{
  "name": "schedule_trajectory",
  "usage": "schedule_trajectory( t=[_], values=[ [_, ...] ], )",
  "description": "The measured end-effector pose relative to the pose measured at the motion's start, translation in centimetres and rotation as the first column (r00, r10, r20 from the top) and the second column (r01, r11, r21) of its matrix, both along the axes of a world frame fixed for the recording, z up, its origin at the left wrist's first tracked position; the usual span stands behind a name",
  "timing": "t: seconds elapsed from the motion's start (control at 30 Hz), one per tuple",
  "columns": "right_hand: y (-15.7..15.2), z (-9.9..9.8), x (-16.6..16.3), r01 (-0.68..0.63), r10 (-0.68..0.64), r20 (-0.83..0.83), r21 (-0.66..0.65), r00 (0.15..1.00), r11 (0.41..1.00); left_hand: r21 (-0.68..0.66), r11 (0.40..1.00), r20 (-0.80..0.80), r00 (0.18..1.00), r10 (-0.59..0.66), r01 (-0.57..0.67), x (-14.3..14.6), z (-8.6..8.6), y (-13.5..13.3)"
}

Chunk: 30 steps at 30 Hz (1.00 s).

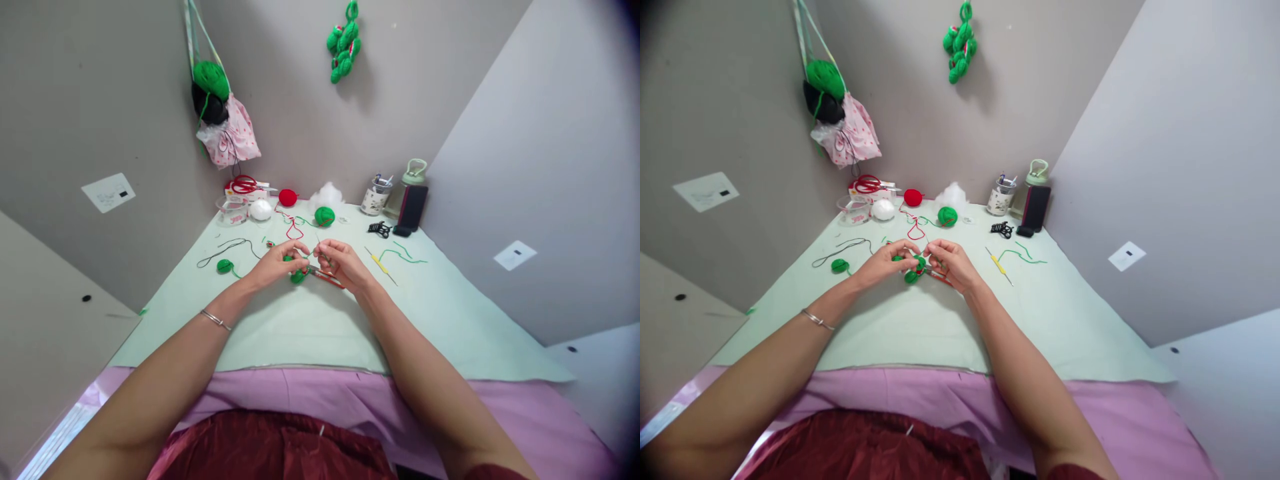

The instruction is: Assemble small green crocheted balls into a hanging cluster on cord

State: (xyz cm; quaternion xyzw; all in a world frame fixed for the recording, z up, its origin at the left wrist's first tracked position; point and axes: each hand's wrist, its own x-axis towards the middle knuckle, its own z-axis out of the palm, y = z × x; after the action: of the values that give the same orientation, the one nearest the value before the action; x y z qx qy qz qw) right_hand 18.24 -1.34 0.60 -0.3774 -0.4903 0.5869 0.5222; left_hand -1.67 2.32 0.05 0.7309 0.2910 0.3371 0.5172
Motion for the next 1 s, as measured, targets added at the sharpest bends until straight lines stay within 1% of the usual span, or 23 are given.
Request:
schedule_trajectory(
  t=[0.1,0.17,0.23,0.3,0.4,0.5,0.57,0.6,0.63,0.67,0.73,0.77,0.8,0.83,0.87,0.93,1.0],
  values=[
    [-0.1,0.2,-0.1,-0.022,0.022,-0.008,-0.010,1.000,1.000,0.081,0.994,-0.039,0.996,0.083,-0.079,0.1,-0.4,0.0],
    [-0.1,0.2,-0.1,-0.036,0.036,-0.007,-0.011,0.999,0.999,0.155,0.978,-0.073,0.986,0.152,-0.140,0.1,-0.6,0.1],
    [-0.1,0.1,-0.2,-0.036,0.036,0.001,-0.009,0.999,0.999,0.178,0.966,-0.056,0.978,0.201,-0.188,0.2,-0.8,0.2],
    [-0.1,0.0,-0.2,-0.031,0.032,0.016,-0.020,0.999,0.999,0.092,0.977,0.013,0.981,0.192,-0.193,0.3,-0.9,0.4],
    [-0.1,-0.1,-0.3,-0.025,0.026,0.022,-0.036,0.999,0.999,-0.086,0.990,0.117,0.986,0.122,-0.113,0.4,-0.8,0.4],
    [-0.1,-0.1,-0.4,-0.024,0.024,-0.004,-0.020,1.000,1.000,-0.137,0.990,0.162,0.984,0.068,-0.046,0.6,-0.5,0.2],
    [-0.1,-0.2,-0.4,-0.027,0.026,-0.014,-0.021,1.000,0.999,-0.140,0.990,0.144,0.990,0.002,0.019,0.7,-0.4,-0.2],
    [-0.1,-0.2,-0.5,-0.026,0.026,-0.016,-0.025,1.000,0.999,-0.110,0.993,0.114,0.993,-0.025,0.037,0.8,-0.4,-0.3],
    [-0.1,-0.2,-0.5,-0.021,0.021,-0.018,-0.028,1.000,0.999,-0.049,0.998,0.074,0.997,-0.031,0.035,0.8,-0.5,-0.5],
    [-0.1,-0.2,-0.5,-0.011,0.011,-0.020,-0.029,1.000,1.000,0.032,0.999,0.036,0.999,-0.008,0.006,0.9,-0.6,-0.6],
    [-0.1,-0.2,-0.6,0.013,-0.014,-0.018,-0.013,1.000,1.000,0.183,0.979,0.012,0.996,0.092,-0.093,1.0,-0.9,-0.6],
    [-0.1,-0.2,-0.7,0.024,-0.024,-0.011,0.004,1.000,1.000,0.213,0.966,0.028,0.989,0.146,-0.148,1.1,-1.1,-0.6],
    [-0.2,-0.2,-0.8,0.029,-0.029,0.001,0.022,1.000,0.999,0.200,0.960,0.051,0.981,0.188,-0.194,1.1,-1.3,-0.6],
    [-0.2,-0.2,-1.0,0.025,-0.026,0.019,0.038,0.999,0.999,0.151,0.964,0.077,0.975,0.210,-0.219,1.2,-1.3,-0.5],
    [-0.3,-0.3,-1.2,0.012,-0.014,0.042,0.051,0.999,0.999,0.075,0.973,0.109,0.972,0.210,-0.219,1.3,-1.4,-0.5],
    [-0.6,-0.3,-1.5,-0.031,0.025,0.092,0.064,0.995,0.997,-0.111,0.983,0.196,0.966,0.168,-0.148,1.6,-1.3,-0.6],
    [-0.8,-0.4,-1.9,-0.073,0.063,0.129,0.073,0.990,0.995,-0.276,0.960,0.309,0.942,0.131,-0.043,1.7,-1.1,-0.7]
  ],
)
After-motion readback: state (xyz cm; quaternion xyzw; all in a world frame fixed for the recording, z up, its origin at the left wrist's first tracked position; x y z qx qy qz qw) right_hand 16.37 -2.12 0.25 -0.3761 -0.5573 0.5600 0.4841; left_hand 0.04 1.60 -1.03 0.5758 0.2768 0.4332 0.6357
